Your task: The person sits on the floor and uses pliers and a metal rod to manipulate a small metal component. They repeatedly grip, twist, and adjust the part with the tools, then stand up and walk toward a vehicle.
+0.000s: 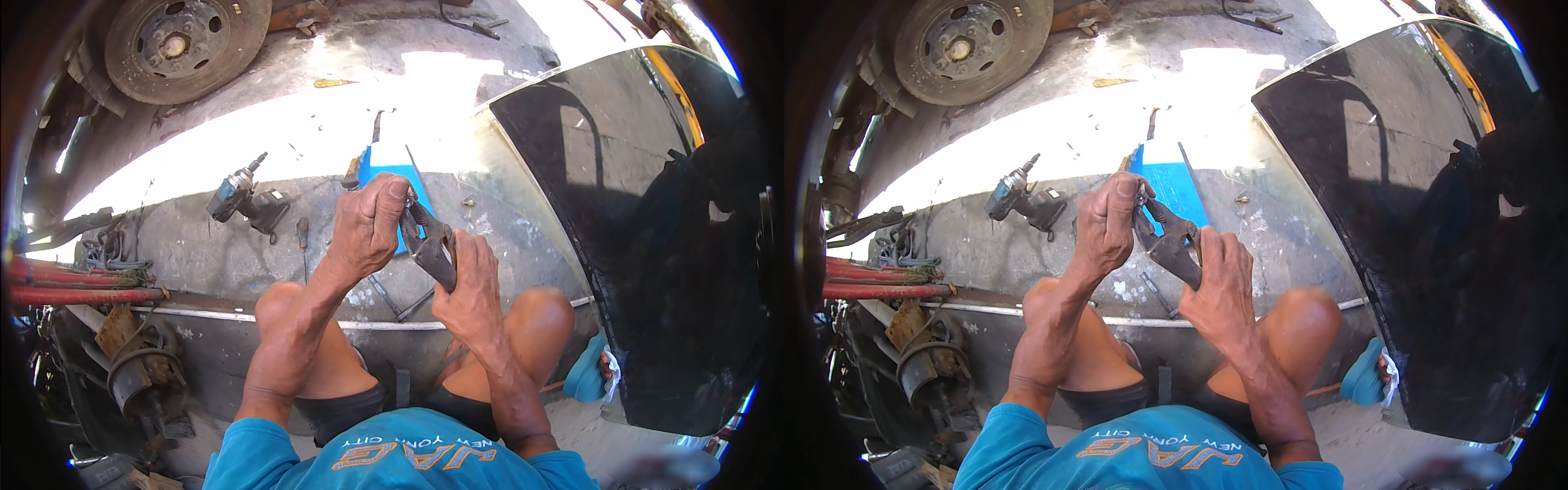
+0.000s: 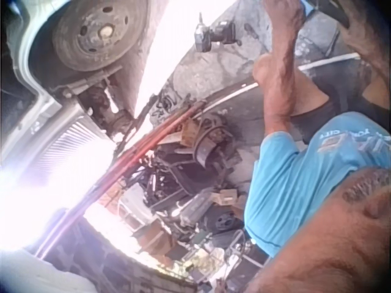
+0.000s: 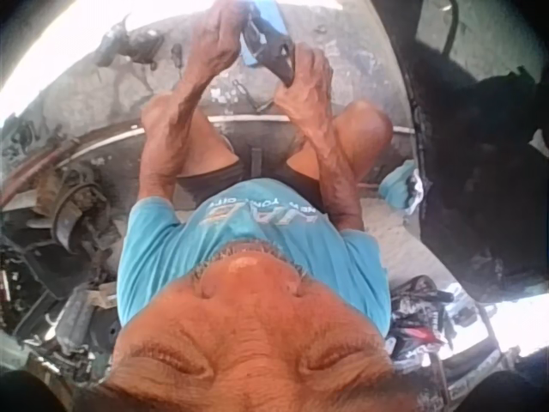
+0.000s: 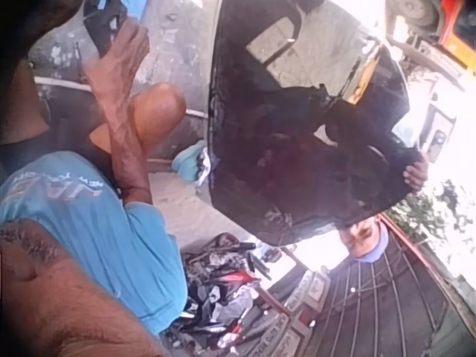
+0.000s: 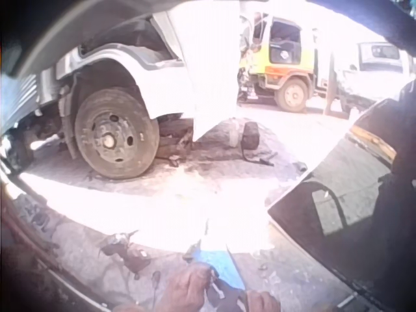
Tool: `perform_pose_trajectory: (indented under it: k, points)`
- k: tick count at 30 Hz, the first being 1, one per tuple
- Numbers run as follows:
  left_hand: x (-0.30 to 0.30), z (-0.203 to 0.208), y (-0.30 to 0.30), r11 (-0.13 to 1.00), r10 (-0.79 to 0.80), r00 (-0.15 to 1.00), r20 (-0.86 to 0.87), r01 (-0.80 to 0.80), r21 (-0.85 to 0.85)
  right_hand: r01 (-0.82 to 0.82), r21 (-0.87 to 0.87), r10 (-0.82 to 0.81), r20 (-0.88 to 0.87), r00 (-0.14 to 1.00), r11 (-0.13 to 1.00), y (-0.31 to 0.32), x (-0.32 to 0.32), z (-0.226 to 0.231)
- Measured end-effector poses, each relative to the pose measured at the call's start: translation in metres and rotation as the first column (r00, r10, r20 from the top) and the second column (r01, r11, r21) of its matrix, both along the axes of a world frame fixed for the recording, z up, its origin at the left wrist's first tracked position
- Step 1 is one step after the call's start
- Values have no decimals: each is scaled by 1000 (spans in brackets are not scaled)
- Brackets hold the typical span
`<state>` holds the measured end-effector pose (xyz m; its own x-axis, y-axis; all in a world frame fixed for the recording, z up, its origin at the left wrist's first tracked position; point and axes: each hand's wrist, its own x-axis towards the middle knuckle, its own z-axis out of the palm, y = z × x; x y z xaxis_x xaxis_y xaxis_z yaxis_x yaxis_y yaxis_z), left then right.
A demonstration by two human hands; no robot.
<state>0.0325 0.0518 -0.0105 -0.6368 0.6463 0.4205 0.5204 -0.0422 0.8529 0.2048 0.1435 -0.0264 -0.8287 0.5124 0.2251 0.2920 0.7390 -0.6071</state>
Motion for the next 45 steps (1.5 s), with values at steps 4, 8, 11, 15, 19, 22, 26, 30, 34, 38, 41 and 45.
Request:
perform_pose_trajectory:
  k: [4,8,11,15,19,22,26,30,34,38,41,45]
  points:
    - [2,-4,5,998,16,995,-102,-9,62,33,54,-33,4,999,998,1,3,-3]
    - [4,-1,6,1000,-5,995,-97,6,13,54,81,-50,-56,997,995,4,8,-6]
    - [4,-1,5,999,-32,999,7,33,-20,60,67,-58,-37,998,996,5,10,-6]
    - [1,-3,5,997,-69,974,214,77,-29,64,-1,-64,-6,998,998,5,12,2]
    - [1,-3,4,992,-105,939,328,121,-30,56,-111,-58,-14,998,992,6,13,6]
    - [2,-1,4,990,-108,896,430,138,-38,40,-158,-42,-9,999,987,8,14,9]
    - [6,-3,6,993,-91,809,581,120,-11,24,-197,-32,-38,999,980,9,14,7]
    - [8,-7,9,991,-118,726,677,127,36,-5,-274,-12,-60,998,962,10,15,2]
    - [6,-7,9,980,-191,623,759,167,111,-44,-295,12,-111,994,955,10,13,4]
    - [6,-3,9,970,-234,526,818,181,160,-72,-407,35,-98,995,911,8,12,9]
    - [5,-3,9,966,-246,470,848,191,175,-64,-439,46,-53,998,896,7,11,11]
    - [6,-1,9,935,-334,316,888,231,269,-55,-515,69,8,998,855,7,10,13]
